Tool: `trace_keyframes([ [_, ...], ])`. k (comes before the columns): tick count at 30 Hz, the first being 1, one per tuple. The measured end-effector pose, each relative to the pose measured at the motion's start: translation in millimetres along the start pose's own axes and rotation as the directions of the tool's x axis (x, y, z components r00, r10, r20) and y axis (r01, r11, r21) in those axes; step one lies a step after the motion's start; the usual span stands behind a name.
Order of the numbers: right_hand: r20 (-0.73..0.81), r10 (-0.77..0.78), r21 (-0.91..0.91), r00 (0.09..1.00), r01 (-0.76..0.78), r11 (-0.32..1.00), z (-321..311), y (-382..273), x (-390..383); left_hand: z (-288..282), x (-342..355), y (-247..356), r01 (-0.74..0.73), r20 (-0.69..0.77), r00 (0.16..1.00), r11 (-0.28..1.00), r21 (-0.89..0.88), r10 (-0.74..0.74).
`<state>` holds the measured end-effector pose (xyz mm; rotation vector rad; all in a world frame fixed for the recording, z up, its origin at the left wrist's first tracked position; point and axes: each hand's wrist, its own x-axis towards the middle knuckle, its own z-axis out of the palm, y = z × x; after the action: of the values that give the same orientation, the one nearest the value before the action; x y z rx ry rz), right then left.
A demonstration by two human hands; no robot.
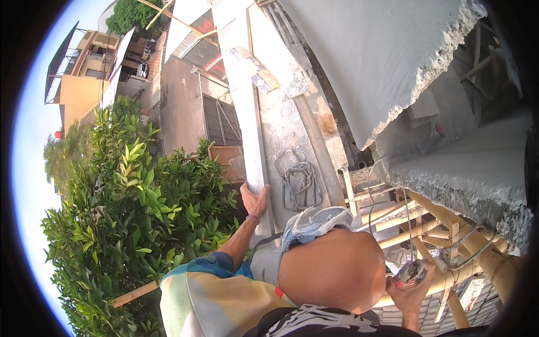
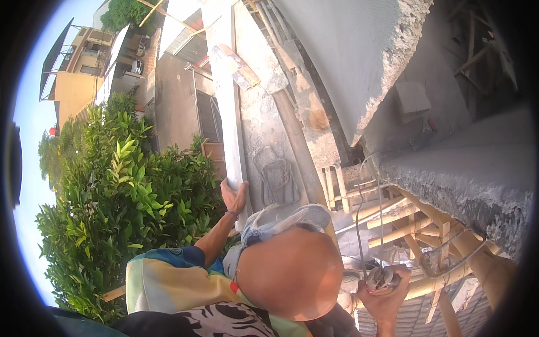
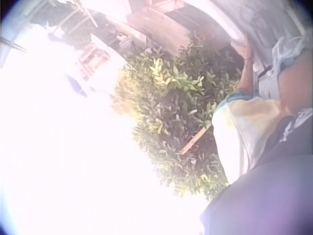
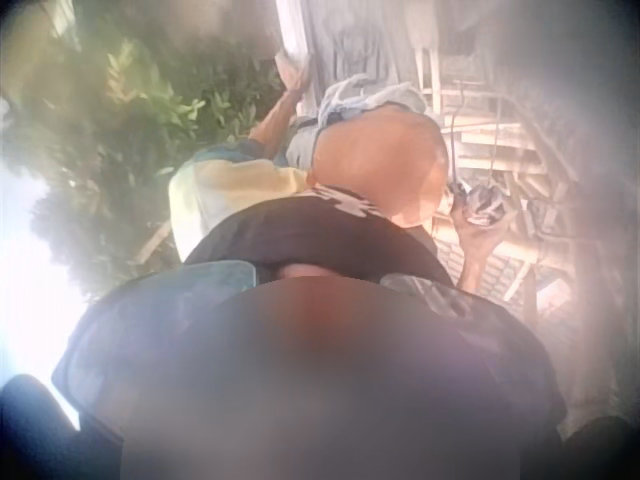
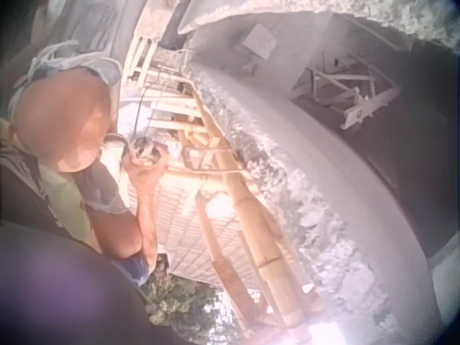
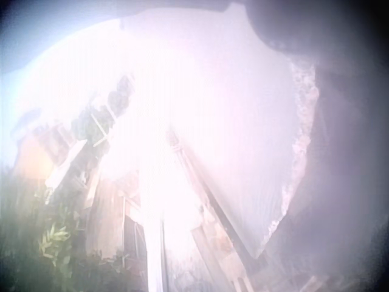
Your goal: The person welds metal rebar to a concrete structure using a handheld welding torch. They position the rebar, apply the weld, and adjust the rebar as needed while working on a bamboo scaffold.
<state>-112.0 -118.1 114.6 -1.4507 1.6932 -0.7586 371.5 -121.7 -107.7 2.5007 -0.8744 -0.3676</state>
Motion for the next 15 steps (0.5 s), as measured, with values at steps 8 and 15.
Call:
trace_keyframes([
  [8, 0.03, 0.038, -0.02, 0.999, -0.038, 0.999, -3, 0, 5, 22, 2, 9, 0.008, -0.031, 0.999, 0.999, -0.043, -0.009],
  [15, 0.045, 0.096, -0.028, 0.994, -0.094, 0.995, -8, 15, -5, 2, -9, -8, -0.054, -0.059, 0.997, 0.992, -0.112, 0.047],
])
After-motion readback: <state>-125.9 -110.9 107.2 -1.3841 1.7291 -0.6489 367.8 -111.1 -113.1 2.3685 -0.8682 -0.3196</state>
